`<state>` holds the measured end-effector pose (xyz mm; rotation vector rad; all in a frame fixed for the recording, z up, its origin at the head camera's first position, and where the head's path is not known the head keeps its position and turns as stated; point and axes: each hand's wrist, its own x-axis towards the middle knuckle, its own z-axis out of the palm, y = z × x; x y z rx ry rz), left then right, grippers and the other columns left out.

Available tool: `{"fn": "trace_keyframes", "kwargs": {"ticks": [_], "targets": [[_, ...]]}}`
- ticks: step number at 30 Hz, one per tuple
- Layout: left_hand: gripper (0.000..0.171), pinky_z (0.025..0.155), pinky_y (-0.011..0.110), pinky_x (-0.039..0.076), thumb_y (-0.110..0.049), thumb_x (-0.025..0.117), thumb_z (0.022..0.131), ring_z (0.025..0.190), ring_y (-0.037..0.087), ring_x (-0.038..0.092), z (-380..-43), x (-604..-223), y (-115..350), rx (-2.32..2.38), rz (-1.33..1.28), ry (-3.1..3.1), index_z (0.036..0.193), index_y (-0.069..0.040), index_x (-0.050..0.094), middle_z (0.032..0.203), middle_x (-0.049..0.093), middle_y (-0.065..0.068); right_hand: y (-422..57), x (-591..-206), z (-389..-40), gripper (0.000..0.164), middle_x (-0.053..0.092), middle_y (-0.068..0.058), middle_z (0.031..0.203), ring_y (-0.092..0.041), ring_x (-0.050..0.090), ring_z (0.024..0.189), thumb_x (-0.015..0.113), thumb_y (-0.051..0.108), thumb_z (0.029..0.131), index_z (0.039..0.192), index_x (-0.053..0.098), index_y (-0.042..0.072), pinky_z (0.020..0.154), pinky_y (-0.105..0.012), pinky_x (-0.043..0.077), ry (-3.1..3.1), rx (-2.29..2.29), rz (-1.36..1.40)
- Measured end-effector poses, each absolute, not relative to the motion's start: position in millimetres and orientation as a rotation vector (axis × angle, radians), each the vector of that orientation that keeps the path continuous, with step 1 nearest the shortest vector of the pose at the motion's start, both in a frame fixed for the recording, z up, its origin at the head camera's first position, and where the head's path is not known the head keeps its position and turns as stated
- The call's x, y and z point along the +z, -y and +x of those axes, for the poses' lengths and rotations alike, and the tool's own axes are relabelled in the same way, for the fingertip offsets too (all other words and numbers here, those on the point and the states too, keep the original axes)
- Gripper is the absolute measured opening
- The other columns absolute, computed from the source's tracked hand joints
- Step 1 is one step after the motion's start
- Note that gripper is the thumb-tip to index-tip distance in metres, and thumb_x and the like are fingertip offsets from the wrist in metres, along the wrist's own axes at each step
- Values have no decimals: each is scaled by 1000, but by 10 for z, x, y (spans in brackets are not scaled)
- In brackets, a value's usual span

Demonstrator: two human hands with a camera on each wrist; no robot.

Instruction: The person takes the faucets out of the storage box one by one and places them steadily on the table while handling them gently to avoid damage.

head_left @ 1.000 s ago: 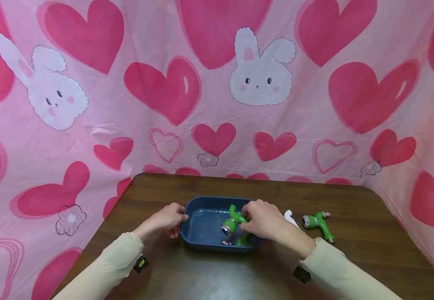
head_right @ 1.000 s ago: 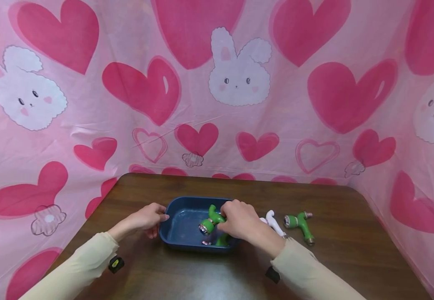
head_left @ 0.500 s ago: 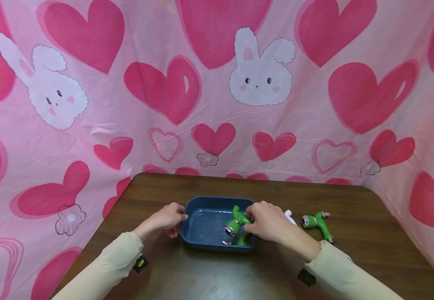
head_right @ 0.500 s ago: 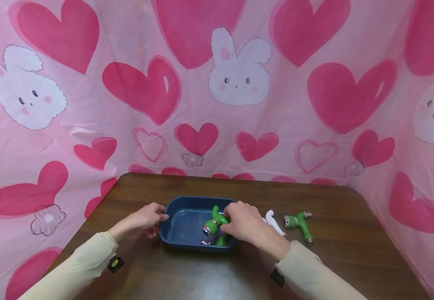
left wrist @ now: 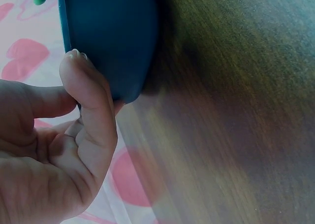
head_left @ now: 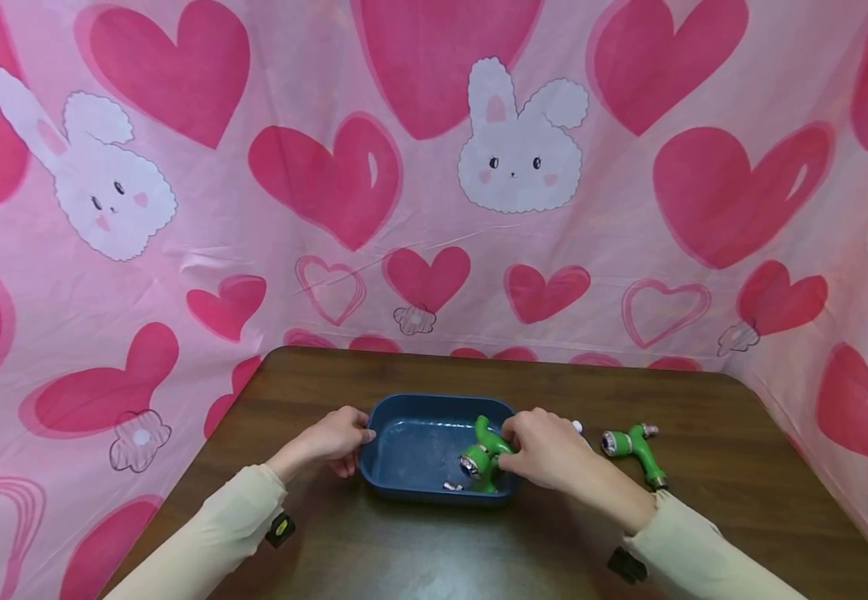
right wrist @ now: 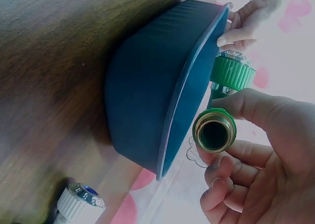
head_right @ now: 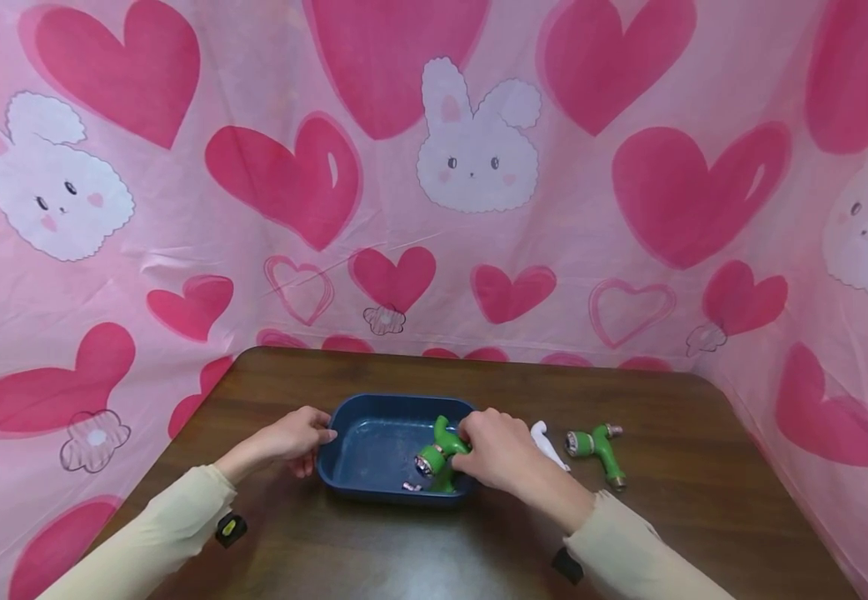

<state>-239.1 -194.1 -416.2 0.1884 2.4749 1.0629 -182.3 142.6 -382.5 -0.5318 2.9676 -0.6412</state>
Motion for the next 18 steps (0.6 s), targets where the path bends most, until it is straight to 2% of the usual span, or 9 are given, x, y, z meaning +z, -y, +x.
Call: {"fn": "trace_keyframes", "kwargs": {"ticks": [6,12,18], "targets": [[23,48,32,59,-10,61,107,46,18,62,-2402,-4166,1940,1058,193,-2473,125,4,67,63,63,14,-1472,-3823,-1797,14,58,12,68,-11,53,64,89,24,84,88,78,15,51,-29,50,-2975,-629,-510],[23,48,33,59,-9,61,107,46,18,62,-2403,-4160,1934,1066,195,-2469,125,4,66,64,63,14,-1496,-3809,-1776,14,56,12,65,-11,53,63,88,24,84,84,76,18,53,-33,47,-2978,-610,-490],[21,49,33,59,-10,61,107,47,19,62,-2389,-4171,1949,1067,194,-2468,123,3,66,65,64,14,-1524,-3818,-1754,14,57,13,67,-10,53,64,88,26,84,84,76,19,55,-32,48,-2991,-593,-506]]}}
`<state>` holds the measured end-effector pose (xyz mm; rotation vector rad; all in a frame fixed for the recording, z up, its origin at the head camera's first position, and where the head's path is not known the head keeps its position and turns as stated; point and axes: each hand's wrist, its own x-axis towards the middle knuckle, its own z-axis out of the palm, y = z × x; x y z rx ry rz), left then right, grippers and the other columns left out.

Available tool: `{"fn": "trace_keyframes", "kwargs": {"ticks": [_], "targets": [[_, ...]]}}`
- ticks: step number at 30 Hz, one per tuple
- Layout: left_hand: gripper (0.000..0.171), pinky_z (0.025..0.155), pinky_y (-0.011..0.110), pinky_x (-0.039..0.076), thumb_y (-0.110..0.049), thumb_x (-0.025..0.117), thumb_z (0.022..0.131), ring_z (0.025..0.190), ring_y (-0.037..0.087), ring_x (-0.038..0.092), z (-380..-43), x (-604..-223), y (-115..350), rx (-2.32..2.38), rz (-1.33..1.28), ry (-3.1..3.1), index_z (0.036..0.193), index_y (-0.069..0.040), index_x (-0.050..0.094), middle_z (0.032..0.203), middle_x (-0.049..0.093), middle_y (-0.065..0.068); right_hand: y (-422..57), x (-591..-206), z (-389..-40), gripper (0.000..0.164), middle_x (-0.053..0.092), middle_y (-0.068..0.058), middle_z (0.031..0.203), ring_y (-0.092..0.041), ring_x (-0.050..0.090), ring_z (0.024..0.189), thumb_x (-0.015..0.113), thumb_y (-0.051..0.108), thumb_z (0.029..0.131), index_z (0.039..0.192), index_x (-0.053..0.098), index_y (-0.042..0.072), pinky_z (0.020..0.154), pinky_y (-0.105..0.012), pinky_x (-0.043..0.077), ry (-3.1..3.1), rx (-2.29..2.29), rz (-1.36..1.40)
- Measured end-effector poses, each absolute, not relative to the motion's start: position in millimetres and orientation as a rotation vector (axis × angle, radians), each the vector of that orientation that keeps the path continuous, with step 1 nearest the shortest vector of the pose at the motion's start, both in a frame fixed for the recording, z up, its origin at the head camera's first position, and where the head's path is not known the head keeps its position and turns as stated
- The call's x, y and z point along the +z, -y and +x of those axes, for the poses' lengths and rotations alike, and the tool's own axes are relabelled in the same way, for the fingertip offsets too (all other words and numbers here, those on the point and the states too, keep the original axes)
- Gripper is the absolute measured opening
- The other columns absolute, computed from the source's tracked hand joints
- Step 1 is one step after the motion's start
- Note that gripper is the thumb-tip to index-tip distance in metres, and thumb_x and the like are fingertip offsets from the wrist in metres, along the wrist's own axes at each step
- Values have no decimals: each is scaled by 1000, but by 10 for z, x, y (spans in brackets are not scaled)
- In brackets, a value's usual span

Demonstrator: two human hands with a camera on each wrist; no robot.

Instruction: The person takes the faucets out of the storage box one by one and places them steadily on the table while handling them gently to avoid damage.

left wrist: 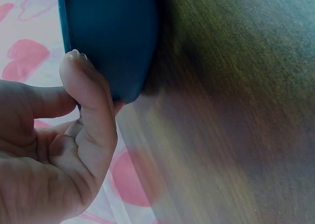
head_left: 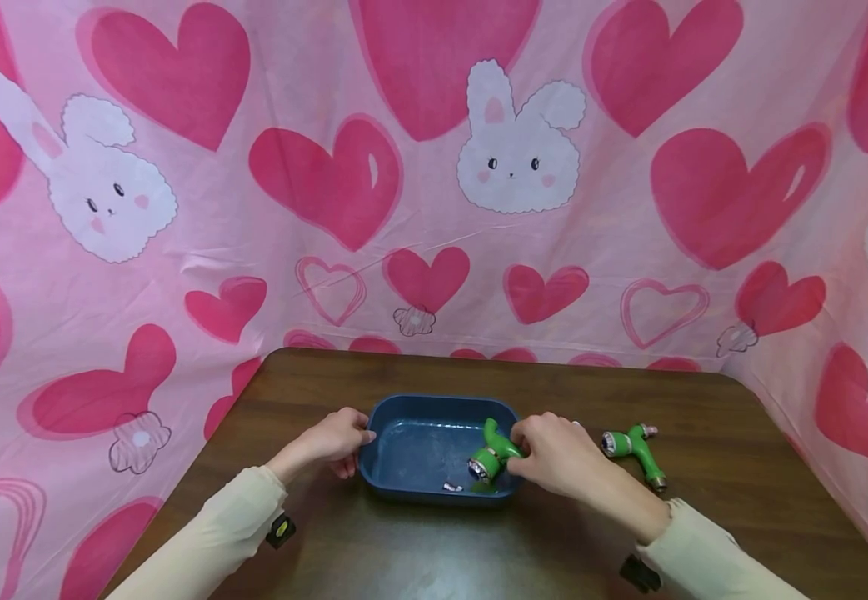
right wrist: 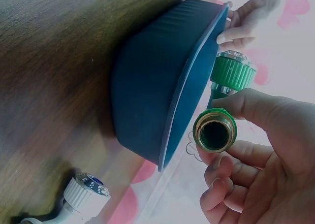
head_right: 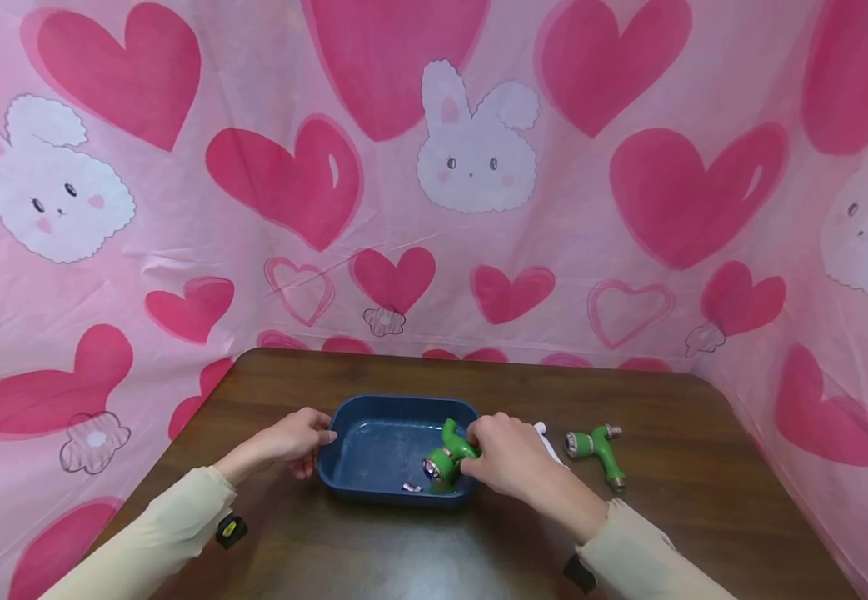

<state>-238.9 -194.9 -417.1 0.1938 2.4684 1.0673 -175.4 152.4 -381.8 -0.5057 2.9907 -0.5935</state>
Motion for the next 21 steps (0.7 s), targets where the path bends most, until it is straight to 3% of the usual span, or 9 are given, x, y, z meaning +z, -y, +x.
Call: {"fn": "trace_keyframes", "kwargs": {"ticks": [21], "targets": [[20,51,33,60,-9,61,107,48,20,63,-2377,-4180,1974,1096,221,-2461,122,3,67,66,64,14,-1609,-3836,-1660,14,55,13,63,-12,51,61,87,24,84,81,74,21,54,-34,46,-3004,-599,-437]]}}
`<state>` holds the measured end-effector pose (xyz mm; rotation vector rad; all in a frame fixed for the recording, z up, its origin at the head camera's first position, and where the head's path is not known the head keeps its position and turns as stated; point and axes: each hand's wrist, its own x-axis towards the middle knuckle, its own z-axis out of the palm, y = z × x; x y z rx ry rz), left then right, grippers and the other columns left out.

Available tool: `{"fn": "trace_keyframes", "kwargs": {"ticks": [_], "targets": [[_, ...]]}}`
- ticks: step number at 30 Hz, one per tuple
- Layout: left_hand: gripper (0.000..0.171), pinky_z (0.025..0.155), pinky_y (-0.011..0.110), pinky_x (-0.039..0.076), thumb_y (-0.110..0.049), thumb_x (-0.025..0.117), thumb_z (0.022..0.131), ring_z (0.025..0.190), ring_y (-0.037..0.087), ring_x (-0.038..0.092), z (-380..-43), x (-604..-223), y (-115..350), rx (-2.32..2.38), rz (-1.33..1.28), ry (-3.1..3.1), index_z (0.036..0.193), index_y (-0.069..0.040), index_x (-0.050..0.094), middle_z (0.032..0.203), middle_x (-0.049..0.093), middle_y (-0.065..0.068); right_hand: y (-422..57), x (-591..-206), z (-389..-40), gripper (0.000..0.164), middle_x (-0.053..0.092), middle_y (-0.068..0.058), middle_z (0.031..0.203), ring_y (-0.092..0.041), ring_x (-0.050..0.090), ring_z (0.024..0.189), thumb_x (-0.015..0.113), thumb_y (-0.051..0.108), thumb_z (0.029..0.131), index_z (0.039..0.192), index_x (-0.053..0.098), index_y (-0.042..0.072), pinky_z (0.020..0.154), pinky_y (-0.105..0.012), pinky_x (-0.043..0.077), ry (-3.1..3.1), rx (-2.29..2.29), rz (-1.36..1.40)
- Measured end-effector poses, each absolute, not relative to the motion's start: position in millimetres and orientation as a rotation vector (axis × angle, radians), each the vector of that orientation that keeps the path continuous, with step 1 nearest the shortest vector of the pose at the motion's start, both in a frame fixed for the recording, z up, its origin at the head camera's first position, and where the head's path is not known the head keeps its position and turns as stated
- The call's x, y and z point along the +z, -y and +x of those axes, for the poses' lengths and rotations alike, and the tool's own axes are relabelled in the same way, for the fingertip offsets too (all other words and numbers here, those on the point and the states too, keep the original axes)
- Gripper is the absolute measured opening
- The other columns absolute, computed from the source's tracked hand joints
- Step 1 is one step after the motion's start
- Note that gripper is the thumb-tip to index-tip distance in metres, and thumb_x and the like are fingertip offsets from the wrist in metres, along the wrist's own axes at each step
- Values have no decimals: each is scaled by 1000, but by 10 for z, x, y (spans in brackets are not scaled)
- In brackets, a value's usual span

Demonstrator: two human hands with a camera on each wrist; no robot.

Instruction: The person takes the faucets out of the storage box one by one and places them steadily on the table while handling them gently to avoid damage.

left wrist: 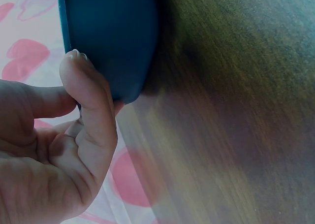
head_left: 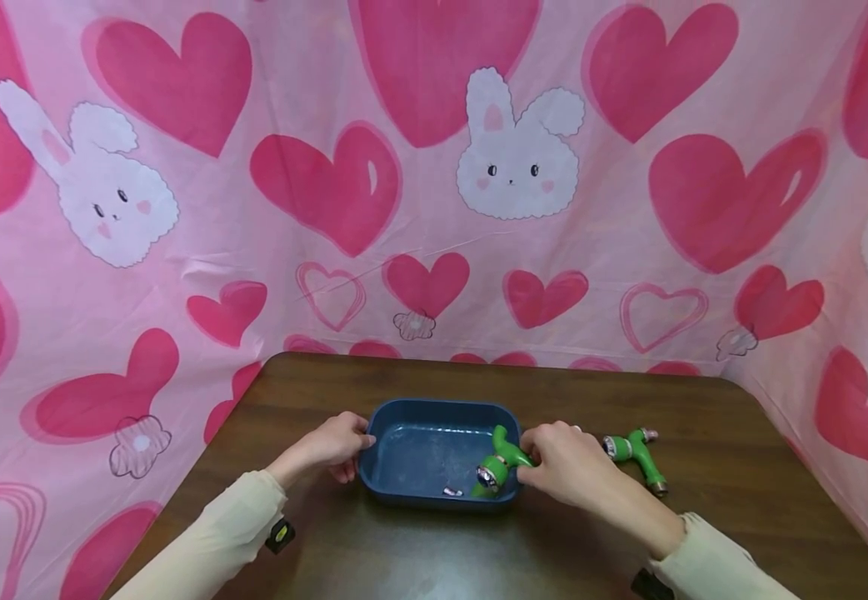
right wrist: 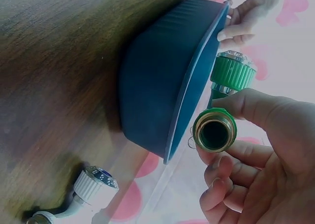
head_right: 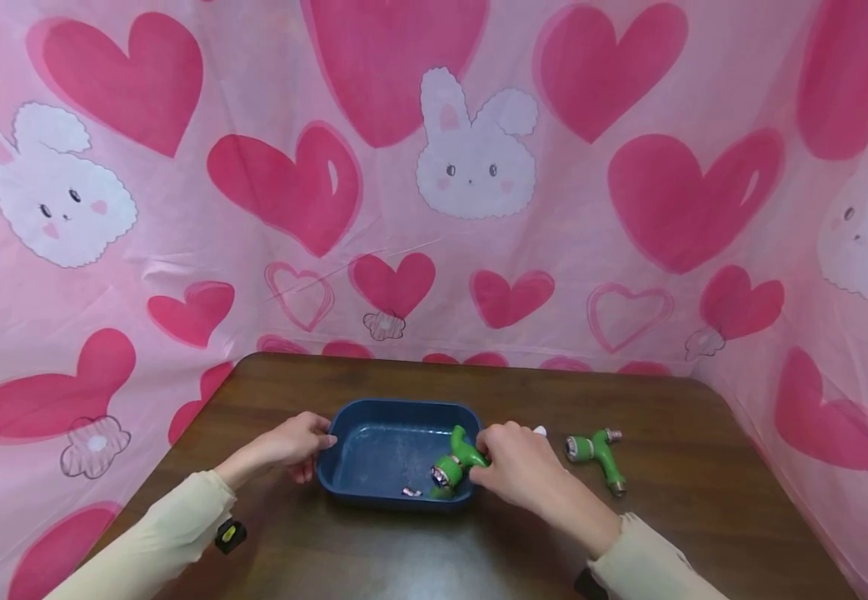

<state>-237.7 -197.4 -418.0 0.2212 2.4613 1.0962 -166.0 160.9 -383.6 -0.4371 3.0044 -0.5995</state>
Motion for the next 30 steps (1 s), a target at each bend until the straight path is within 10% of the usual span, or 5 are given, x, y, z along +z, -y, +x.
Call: {"fn": "trace_keyframes", "kwargs": {"ticks": [30], "targets": [[16,49,33,59,-10,60,108,47,18,61,-2404,-4167,1960,1080,197,-2444,113,3,68,64,63,14,-1767,-3789,-1560,10,56,13,62,-13,52,65,86,23,83,87,77,21,54,-34,46,-2982,-610,-380]]}}
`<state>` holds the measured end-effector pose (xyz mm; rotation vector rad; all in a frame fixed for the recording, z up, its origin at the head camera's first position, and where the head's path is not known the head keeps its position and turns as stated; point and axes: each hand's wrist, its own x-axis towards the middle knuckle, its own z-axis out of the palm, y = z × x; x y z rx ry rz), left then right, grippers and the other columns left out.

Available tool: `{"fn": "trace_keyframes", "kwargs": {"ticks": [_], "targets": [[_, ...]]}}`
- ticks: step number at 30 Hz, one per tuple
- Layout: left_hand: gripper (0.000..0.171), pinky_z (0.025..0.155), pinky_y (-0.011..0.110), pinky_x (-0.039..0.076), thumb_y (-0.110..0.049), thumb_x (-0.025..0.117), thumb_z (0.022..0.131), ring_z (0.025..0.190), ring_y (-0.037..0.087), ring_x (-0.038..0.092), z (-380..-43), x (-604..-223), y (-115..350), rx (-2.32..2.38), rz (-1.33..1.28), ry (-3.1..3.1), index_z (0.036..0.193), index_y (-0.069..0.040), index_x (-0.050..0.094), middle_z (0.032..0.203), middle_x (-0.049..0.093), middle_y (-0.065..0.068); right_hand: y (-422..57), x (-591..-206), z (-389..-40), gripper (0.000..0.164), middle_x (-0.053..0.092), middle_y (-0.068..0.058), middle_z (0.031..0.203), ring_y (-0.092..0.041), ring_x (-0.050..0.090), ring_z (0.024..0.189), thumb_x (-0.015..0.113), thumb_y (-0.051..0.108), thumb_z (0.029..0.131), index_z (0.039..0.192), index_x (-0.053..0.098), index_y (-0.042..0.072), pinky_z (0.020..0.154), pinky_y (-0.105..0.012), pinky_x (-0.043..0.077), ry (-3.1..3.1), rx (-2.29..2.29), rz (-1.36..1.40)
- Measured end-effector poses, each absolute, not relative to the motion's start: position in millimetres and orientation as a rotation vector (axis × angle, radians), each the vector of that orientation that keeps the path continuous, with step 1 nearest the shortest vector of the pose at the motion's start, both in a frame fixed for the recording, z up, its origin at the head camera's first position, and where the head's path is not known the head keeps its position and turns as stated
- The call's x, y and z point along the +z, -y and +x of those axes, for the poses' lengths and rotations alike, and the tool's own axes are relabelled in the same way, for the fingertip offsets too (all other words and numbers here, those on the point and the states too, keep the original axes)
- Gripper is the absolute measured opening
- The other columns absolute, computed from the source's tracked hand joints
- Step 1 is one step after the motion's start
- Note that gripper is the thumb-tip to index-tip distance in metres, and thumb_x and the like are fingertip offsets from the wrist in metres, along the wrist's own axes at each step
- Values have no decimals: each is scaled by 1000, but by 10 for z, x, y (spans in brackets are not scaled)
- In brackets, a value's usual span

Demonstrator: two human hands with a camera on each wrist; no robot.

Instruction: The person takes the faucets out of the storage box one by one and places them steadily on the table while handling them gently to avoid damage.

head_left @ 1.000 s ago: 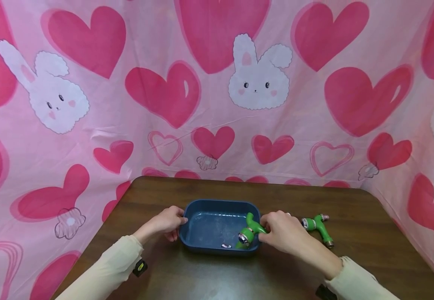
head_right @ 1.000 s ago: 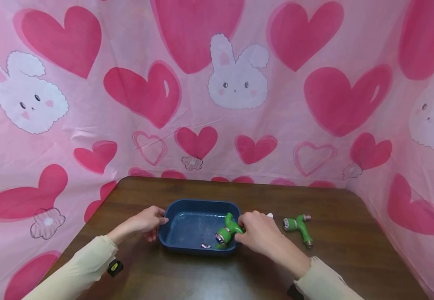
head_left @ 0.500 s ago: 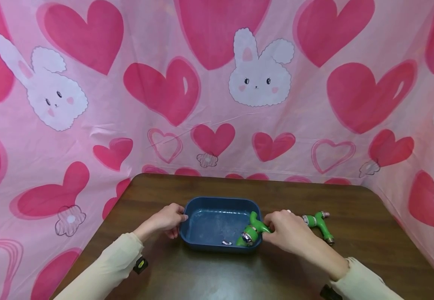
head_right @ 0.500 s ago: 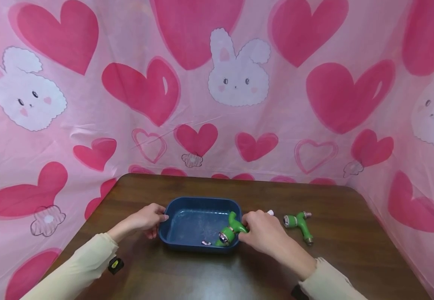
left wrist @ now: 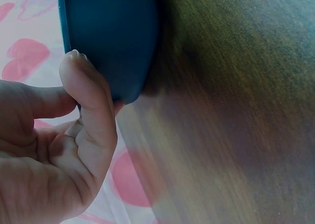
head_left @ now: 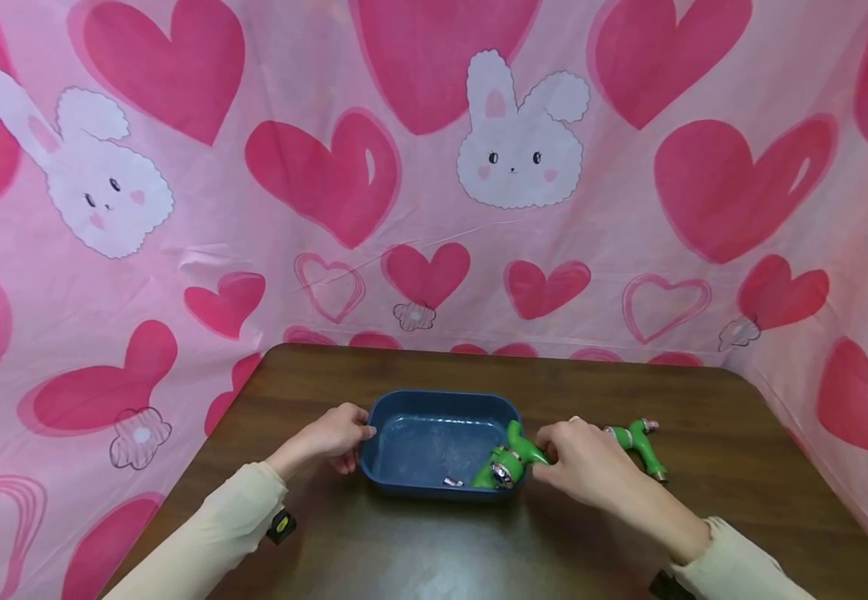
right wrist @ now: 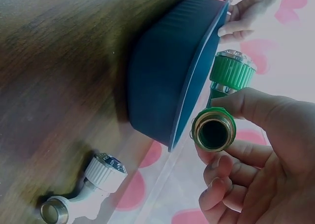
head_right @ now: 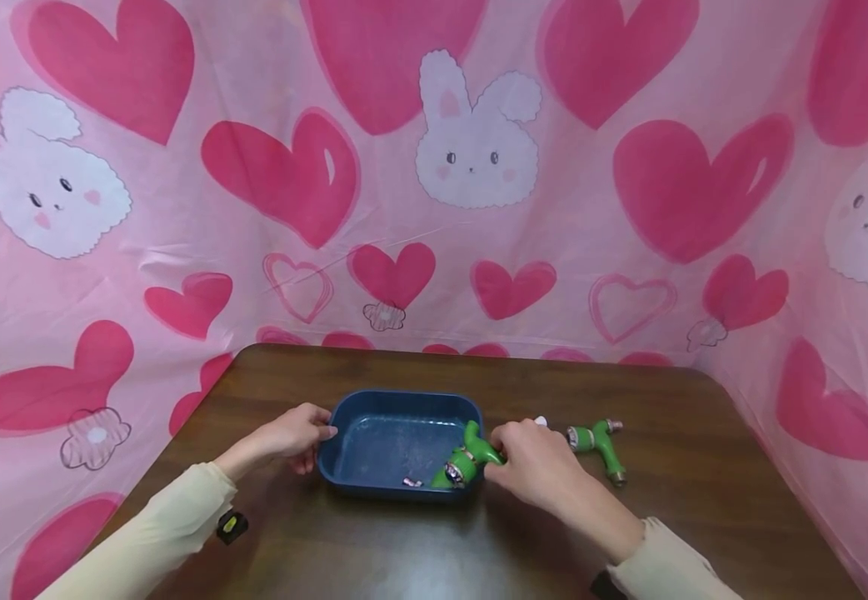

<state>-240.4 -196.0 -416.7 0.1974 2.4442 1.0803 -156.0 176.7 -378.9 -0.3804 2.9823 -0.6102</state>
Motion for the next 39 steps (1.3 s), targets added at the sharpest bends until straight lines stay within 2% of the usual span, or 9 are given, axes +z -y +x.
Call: {"fn": "trace_keyframes", "kwargs": {"ticks": [4,9,17,25,30,39], "targets": [[18,49,33,59,-10,60,108,46,18,60,-2403,-4169,1962,1082,193,-2437,117,3,67,65,63,14,-1788,-3800,-1538,9,54,14,60,-13,50,66,84,23,83,83,75,22,56,-35,42,-3010,-582,-415],[20,49,33,59,-10,60,108,46,18,60,-2398,-4171,1966,1093,190,-2434,122,4,65,65,63,14,-1809,-3813,-1521,10,53,14,58,-10,49,58,83,21,84,82,73,22,54,-34,42,-3029,-592,-439],[20,48,33,59,-9,59,108,45,17,59,-2393,-4164,1951,1085,182,-2444,121,5,66,64,62,14,-1861,-3818,-1497,9,53,13,59,-10,48,56,82,21,83,82,73,24,52,-31,41,-3049,-591,-405],[21,49,33,59,-9,59,108,46,17,59,-2396,-4158,1943,1080,184,-2448,122,5,65,64,63,14,-1902,-3806,-1473,20,49,12,55,-11,46,56,81,19,83,75,65,28,51,-31,38,-3061,-577,-416],[23,48,33,59,-9,59,108,45,17,58,-2401,-4168,1949,1090,188,-2441,124,6,64,63,63,14,-1925,-3809,-1459,21,49,12,56,-10,46,57,81,19,84,76,64,28,52,-30,38,-3063,-571,-422],[17,48,33,59,-8,59,108,45,17,59,-2403,-4185,1959,1093,213,-2440,116,5,66,62,63,14,-1973,-3821,-1434,16,47,14,55,-9,45,58,81,20,82,77,68,28,51,-29,37,-3100,-575,-427]]}}
